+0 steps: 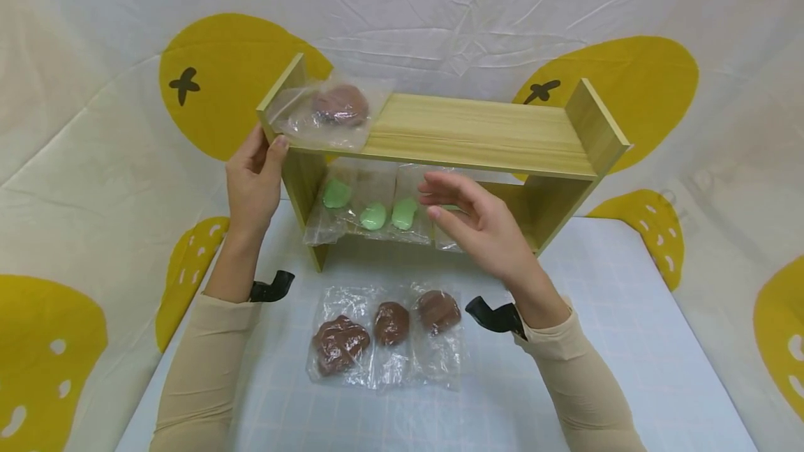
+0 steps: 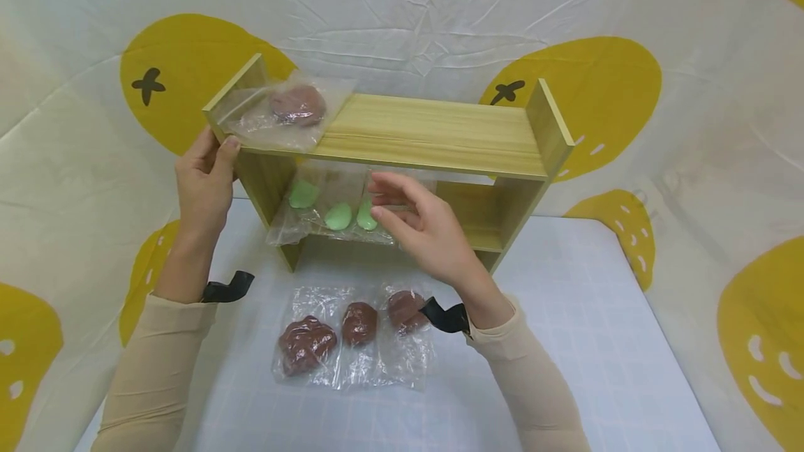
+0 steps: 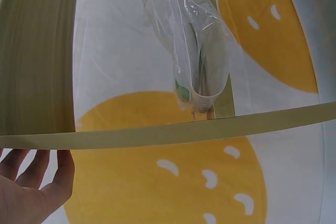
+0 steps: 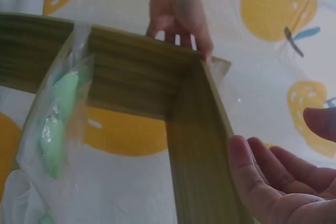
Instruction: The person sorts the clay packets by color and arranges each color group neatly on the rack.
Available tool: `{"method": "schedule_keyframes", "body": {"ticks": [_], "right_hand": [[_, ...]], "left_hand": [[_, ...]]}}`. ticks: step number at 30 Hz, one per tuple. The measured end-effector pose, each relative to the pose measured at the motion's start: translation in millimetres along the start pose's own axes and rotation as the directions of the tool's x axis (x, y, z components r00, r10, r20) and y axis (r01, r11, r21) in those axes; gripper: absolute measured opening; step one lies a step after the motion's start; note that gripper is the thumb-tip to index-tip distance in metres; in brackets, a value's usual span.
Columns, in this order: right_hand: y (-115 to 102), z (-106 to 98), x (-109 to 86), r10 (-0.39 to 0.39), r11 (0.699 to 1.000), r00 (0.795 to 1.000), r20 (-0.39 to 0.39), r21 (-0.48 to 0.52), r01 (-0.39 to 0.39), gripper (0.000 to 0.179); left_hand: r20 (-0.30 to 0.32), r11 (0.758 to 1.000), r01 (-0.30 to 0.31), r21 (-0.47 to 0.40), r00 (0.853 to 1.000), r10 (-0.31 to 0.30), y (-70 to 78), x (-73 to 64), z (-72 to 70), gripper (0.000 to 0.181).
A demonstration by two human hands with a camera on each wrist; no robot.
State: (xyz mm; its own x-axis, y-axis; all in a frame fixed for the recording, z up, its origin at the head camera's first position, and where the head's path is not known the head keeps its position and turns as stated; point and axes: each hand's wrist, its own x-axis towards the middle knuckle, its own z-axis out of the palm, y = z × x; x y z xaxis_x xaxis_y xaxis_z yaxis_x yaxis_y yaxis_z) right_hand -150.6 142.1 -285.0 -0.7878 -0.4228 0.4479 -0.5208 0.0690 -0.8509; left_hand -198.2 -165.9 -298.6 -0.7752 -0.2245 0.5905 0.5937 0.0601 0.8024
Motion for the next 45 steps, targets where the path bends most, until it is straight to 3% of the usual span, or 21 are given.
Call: {"method": "schedule_keyframes", "body": {"ticks": [7, 15, 26, 36, 41, 45], "right_hand": [[15.7, -3.9, -22.9, -0.012, 0.999, 0.999, 0.04, -0.036, 0.014, 0.044], [46.1, -12.5, -51.3, -0.045, 0.999, 0.995, 0.09, 0.034, 0.042, 0.044], [104.0, -16.8, -105.6, 0.121, 0.992, 0.982, 0.144, 0.024, -0.126, 0.044], [151.0, -15.7, -138.8, 0.242, 0.968, 0.965, 0.097, 0.045, -0.247, 0.038], [162.8, -17.2, -145.5, 0.339, 0.938, 0.937, 0.089, 0.043, -0.344, 0.038], [168.2, -18.5, -147.6, 0.462, 0.882, 0.884, 0.075, 0.061, -0.467, 0.043]], "left_hand": [[0.001, 1.0, -0.002, -0.029, 1.0, 0.002, 2.4, -0.6, 0.5, 0.04], [-0.007, 1.0, -0.004, -0.005, 1.0, 0.004, 2.3, -0.2, 1.4, 0.04], [-0.009, 1.0, 0.005, -0.012, 1.0, -0.005, 0.3, 0.9, 1.9, 0.041], [-0.014, 1.0, 0.011, 0.014, 1.0, -0.011, 3.8, -0.5, 1.9, 0.041], [-0.017, 1.0, 0.013, 0.017, 1.0, -0.013, 3.0, 0.4, 2.2, 0.041], [-0.019, 1.0, 0.014, 0.024, 1.0, -0.013, 2.8, 0.8, 2.8, 0.041]]}}
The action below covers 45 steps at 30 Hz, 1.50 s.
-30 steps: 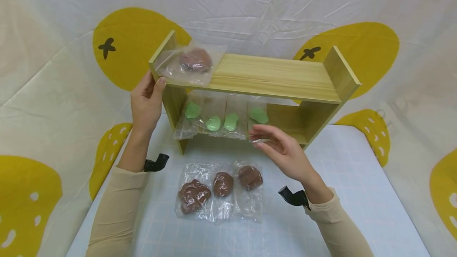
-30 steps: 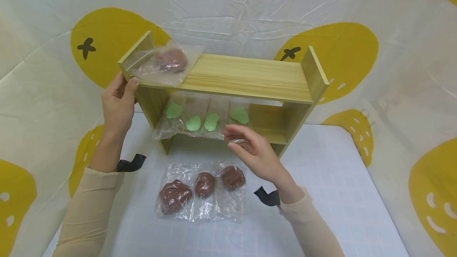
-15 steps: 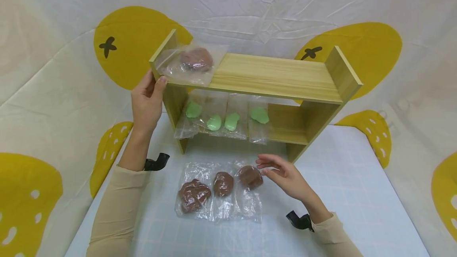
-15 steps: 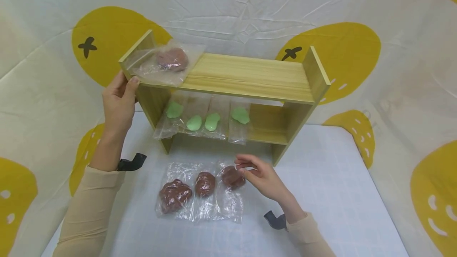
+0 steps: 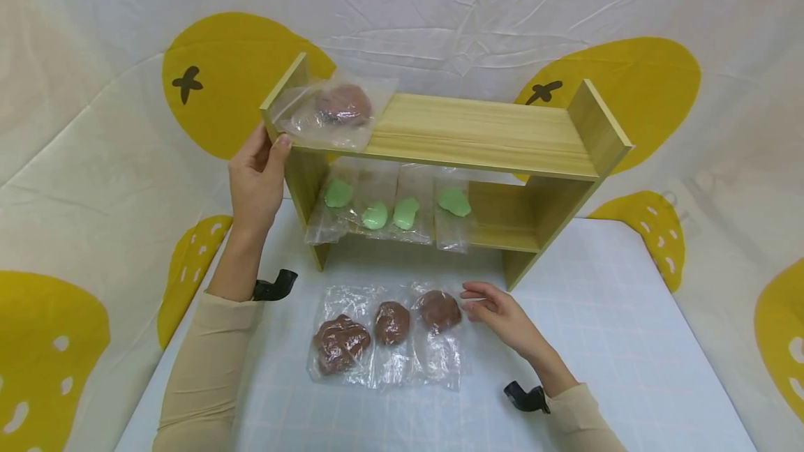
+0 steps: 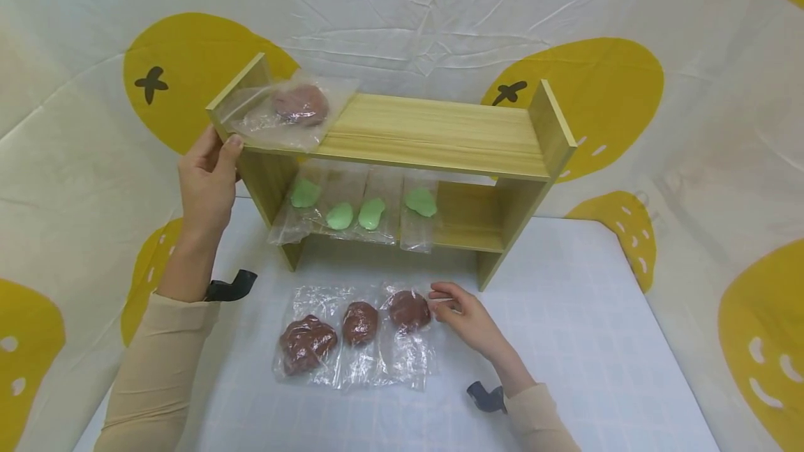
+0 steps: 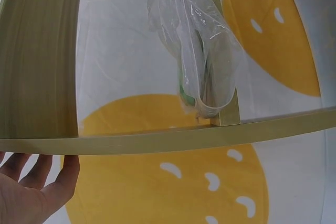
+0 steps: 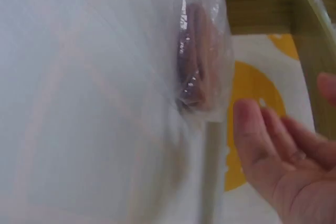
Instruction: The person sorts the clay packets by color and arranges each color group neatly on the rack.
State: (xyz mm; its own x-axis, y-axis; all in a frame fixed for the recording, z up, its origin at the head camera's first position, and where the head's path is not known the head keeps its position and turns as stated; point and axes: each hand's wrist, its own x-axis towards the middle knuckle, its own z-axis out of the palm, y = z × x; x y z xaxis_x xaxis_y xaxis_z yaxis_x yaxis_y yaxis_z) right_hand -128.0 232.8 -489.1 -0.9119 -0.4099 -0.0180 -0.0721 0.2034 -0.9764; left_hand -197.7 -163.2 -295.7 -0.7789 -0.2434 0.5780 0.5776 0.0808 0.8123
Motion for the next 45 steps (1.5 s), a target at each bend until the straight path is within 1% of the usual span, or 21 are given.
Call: {"method": "schedule_keyframes", "body": {"ticks": [2, 4, 7, 10, 12, 15, 18, 23, 26, 29, 33, 38, 40, 45], "right_hand": [[2.9, -0.3, 0.7, 0.077, 0.997, 0.997, -0.031, 0.015, -0.076, 0.048], [6.7, -0.3, 1.5, 0.148, 0.989, 0.987, -0.07, 0.006, -0.147, 0.052], [12.9, 0.5, 3.3, 0.226, 0.971, 0.968, -0.108, -0.051, -0.233, 0.058], [17.6, 2.3, 8.5, 0.26, 0.949, 0.959, -0.117, -0.153, -0.276, 0.063], [19.6, 3.6, 13.7, 0.251, 0.933, 0.962, -0.11, -0.237, -0.271, 0.067], [21.0, 5.2, 21.8, 0.22, 0.899, 0.97, -0.108, -0.364, -0.244, 0.07], [21.7, 6.7, 28.2, 0.186, 0.864, 0.977, -0.1, -0.457, -0.211, 0.071], [21.8, 9.7, 32.6, 0.153, 0.831, 0.984, -0.09, -0.527, -0.178, 0.065], [21.9, 11.4, 34.3, 0.17, 0.816, 0.981, -0.095, -0.544, -0.194, 0.066], [21.5, 12.6, 35.5, 0.186, 0.811, 0.977, -0.1, -0.546, -0.21, 0.068], [20.5, 13.5, 37.2, 0.199, 0.818, 0.975, -0.099, -0.53, -0.221, 0.064], [21.9, 14.5, 38.5, 0.208, 0.821, 0.972, -0.109, -0.52, -0.234, 0.058], [22.2, 15.9, 38.8, 0.205, 0.825, 0.972, -0.112, -0.514, -0.233, 0.054], [21.8, 19.8, 38.4, 0.189, 0.824, 0.974, -0.128, -0.518, -0.228, 0.044]], "left_hand": [[0.003, 1.0, 0.001, -0.002, 1.0, -0.001, -0.7, 0.1, 0.2, 0.041], [0.006, 1.0, 0.004, -0.001, 1.0, -0.004, -1.1, 0.2, 0.4, 0.041], [0.008, 1.0, 0.011, 0.009, 1.0, -0.012, -1.0, 0.0, 0.4, 0.041], [0.002, 1.0, 0.018, 0.022, 1.0, -0.018, 0.0, -0.4, 0.0, 0.041], [-0.004, 0.999, 0.021, 0.03, 1.0, -0.02, 0.6, -0.6, -0.1, 0.041], [-0.003, 1.0, 0.017, 0.018, 1.0, -0.017, 1.3, -0.4, 0.4, 0.041], [0.002, 1.0, 0.013, 0.001, 1.0, -0.013, 1.5, 0.0, 0.9, 0.04], [0.002, 1.0, 0.006, -0.001, 1.0, -0.006, 1.0, 0.3, 0.9, 0.04], [-0.001, 1.0, 0.008, 0.001, 1.0, -0.008, 0.9, 0.2, 0.3, 0.04], [-0.003, 1.0, 0.014, -0.003, 1.0, -0.014, 0.8, 0.0, -0.1, 0.04], [-0.011, 1.0, 0.014, -0.016, 1.0, -0.014, 0.9, 0.3, -0.2, 0.04], [-0.004, 0.999, -0.002, -0.039, 1.0, 0.002, -0.2, 1.3, 0.3, 0.04], [-0.004, 0.999, -0.002, -0.045, 1.0, 0.002, -5.4, 2.5, -1.6, 0.04], [-0.007, 0.999, 0.011, -0.036, 1.0, -0.011, -10.6, 3.1, -3.1, 0.041]]}}
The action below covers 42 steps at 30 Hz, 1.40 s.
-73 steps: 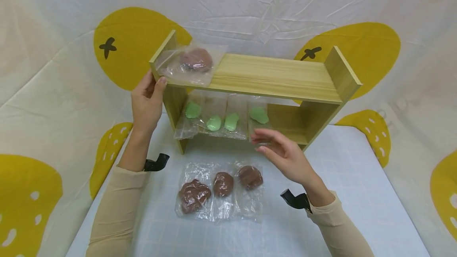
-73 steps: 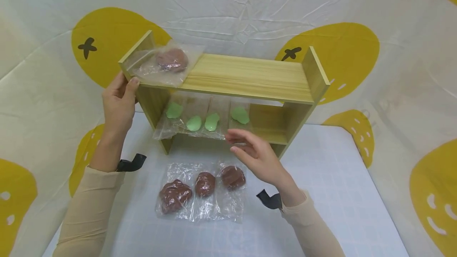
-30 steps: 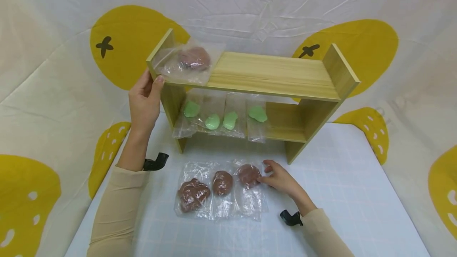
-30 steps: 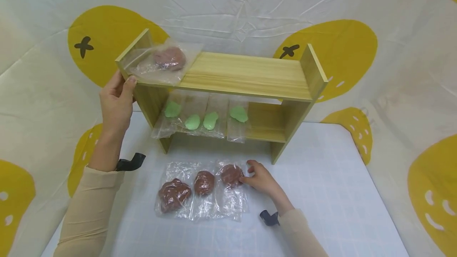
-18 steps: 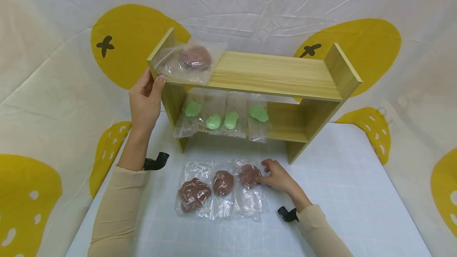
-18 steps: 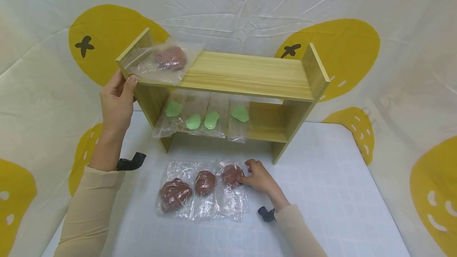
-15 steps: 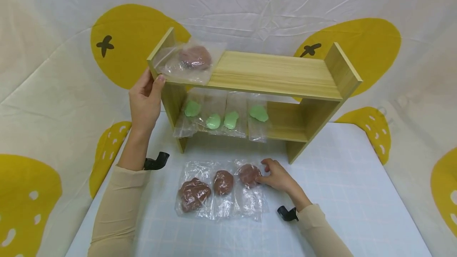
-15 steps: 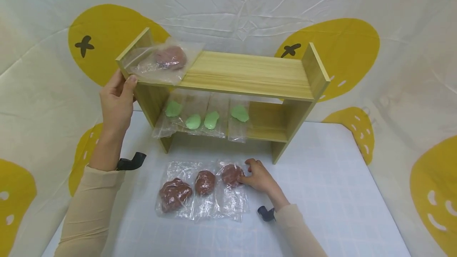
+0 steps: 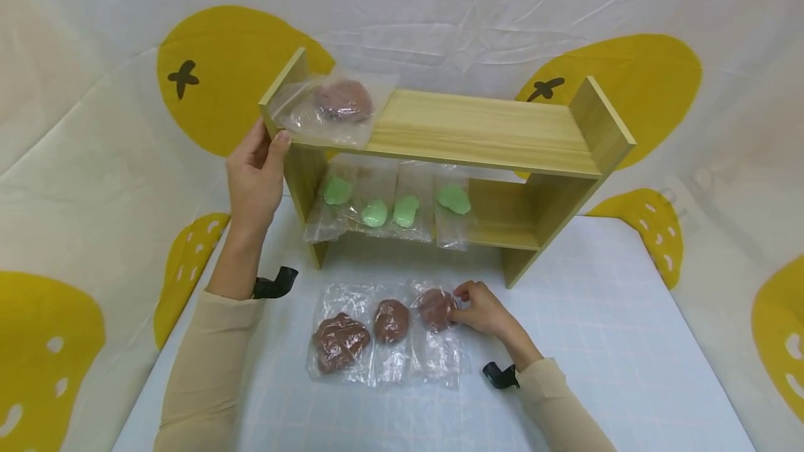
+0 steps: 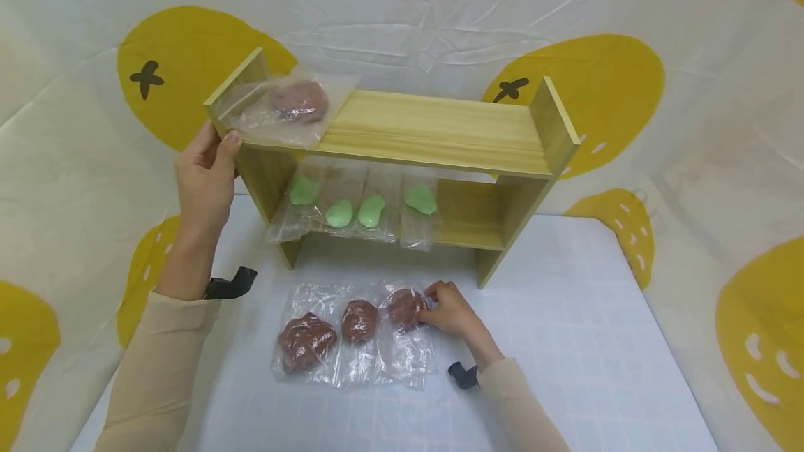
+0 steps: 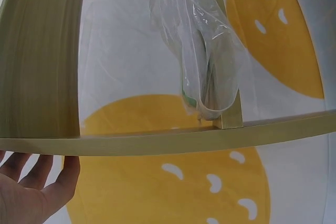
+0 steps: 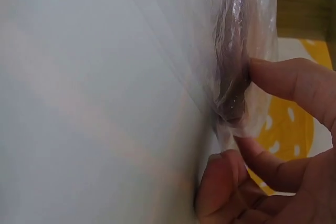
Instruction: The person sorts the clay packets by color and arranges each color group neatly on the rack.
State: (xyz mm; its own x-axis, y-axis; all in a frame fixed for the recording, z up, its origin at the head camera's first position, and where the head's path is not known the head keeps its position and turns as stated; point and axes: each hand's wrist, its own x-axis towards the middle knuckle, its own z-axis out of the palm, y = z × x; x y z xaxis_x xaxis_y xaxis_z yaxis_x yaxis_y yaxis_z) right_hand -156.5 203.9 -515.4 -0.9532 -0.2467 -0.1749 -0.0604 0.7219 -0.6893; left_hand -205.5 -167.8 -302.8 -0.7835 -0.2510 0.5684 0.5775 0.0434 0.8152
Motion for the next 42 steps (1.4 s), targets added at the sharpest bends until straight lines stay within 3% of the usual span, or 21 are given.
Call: {"method": "schedule_keyframes", "body": {"ticks": [5, 12, 24, 33, 42], "right_hand": [[-1.4, 1.9, -2.1, -0.006, 1.0, 0.999, -0.031, 0.0, 0.006, 0.043], [-5.6, 0.9, -2.3, 0.015, 1.0, 0.999, -0.034, -0.009, -0.016, 0.061], [-3.7, 0.3, 0.9, 0.029, 0.999, 0.999, -0.024, -0.014, -0.029, 0.049], [-4.0, 1.6, 1.4, 0.019, 0.999, 0.999, -0.045, 0.04, -0.017, 0.051], [-3.7, 0.1, 2.1, 0.013, 0.999, 1.0, -0.015, 0.05, -0.013, 0.052]], "left_hand": [[0.011, 1.0, -0.005, 0.001, 1.0, 0.005, 8.1, -2.5, 2.8, 0.041], [0.014, 1.0, -0.004, 0.002, 1.0, 0.004, 12.2, -3.8, 2.7, 0.041], [0.021, 1.0, -0.014, 0.019, 1.0, 0.014, 10.1, -3.0, 2.5, 0.041], [0.018, 1.0, -0.021, 0.011, 1.0, 0.02, 9.5, -3.5, 2.4, 0.041], [0.012, 1.0, -0.022, 0.009, 1.0, 0.022, 8.5, -3.4, 2.5, 0.041]]}}
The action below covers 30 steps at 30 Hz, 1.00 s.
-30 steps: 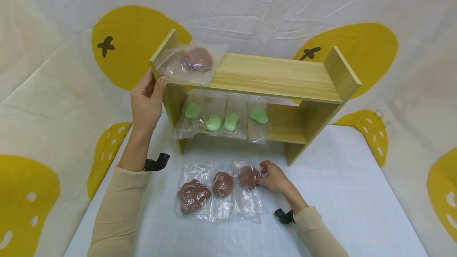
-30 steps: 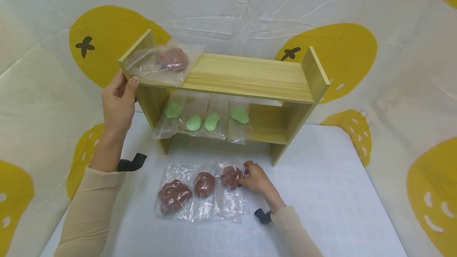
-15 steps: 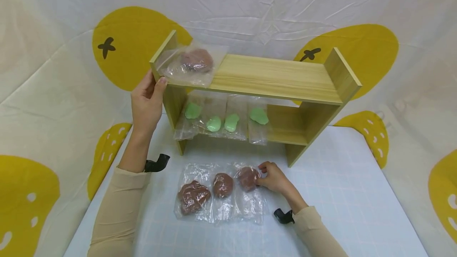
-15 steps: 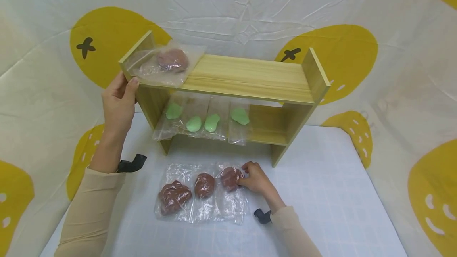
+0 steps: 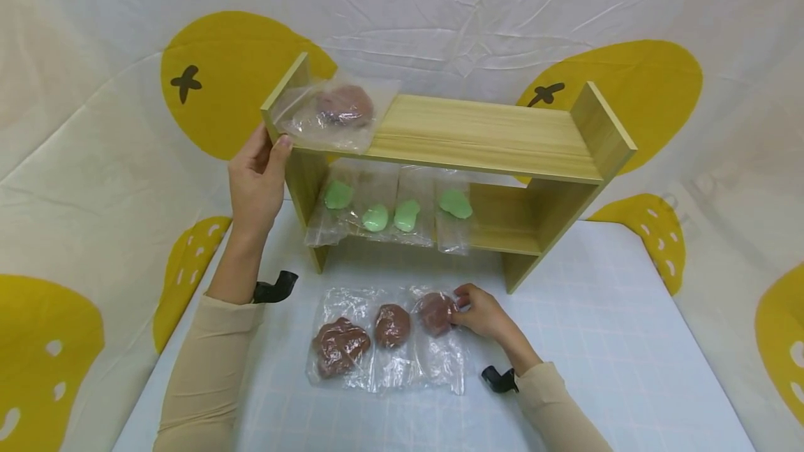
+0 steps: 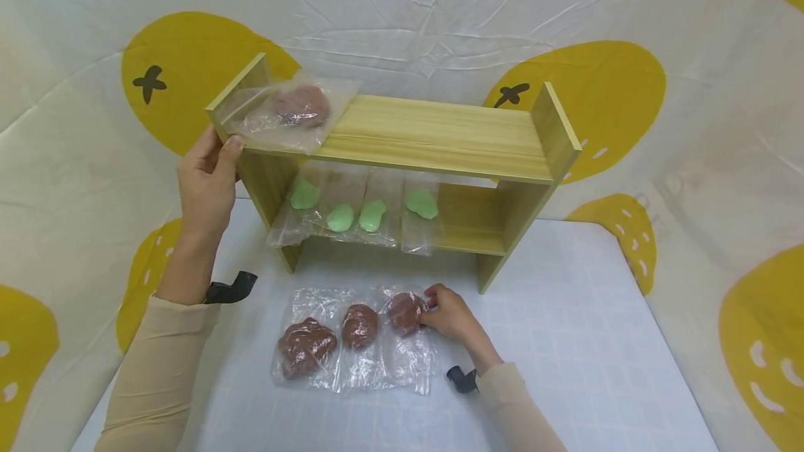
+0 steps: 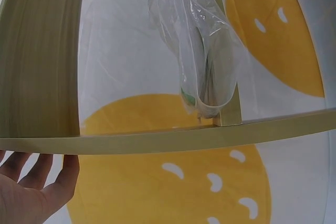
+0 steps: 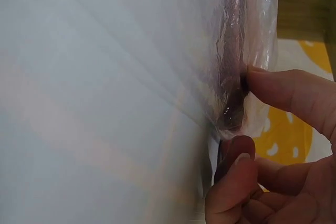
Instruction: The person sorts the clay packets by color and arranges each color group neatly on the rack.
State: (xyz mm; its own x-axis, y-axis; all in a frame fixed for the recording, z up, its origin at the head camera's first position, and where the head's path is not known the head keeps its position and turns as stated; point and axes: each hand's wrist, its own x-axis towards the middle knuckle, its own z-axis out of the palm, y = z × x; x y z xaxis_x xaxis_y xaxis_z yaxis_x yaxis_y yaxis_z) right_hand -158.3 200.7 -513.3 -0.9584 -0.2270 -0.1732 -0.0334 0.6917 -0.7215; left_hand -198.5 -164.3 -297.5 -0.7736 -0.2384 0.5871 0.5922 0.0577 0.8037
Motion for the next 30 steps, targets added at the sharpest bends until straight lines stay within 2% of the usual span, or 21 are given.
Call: {"method": "schedule_keyframes", "body": {"ticks": [4, 11, 19, 27, 30], "right_hand": [[0.7, 0.0, 1.7, 0.016, 1.0, 1.0, 0.0, 0.0, -0.016, 0.05], [2.3, 2.5, 3.7, -0.022, 1.0, 0.999, -0.036, -0.014, 0.021, 0.045], [-0.9, 4.8, 4.0, 0.001, 1.0, 0.999, -0.05, -0.012, -0.001, 0.043], [1.5, 6.0, 3.3, 0.026, 0.998, 0.998, -0.049, 0.065, -0.023, 0.049], [3.2, 6.1, 4.2, 0.034, 0.996, 0.999, -0.039, 0.082, -0.031, 0.046]], "left_hand": [[0.001, 1.0, 0.0, 0.005, 1.0, 0.0, 0.1, -0.2, 0.1, 0.04], [0.003, 1.0, 0.0, 0.013, 1.0, 0.0, 0.8, -0.5, 0.4, 0.041], [0.0, 1.0, 0.006, 0.02, 1.0, -0.006, 1.5, -0.5, 0.1, 0.041], [0.0, 0.999, 0.011, 0.034, 1.0, -0.011, 2.2, -0.7, 0.2, 0.041], [-0.001, 0.999, 0.007, 0.033, 1.0, -0.007, 1.9, -0.7, 0.2, 0.041]]}}
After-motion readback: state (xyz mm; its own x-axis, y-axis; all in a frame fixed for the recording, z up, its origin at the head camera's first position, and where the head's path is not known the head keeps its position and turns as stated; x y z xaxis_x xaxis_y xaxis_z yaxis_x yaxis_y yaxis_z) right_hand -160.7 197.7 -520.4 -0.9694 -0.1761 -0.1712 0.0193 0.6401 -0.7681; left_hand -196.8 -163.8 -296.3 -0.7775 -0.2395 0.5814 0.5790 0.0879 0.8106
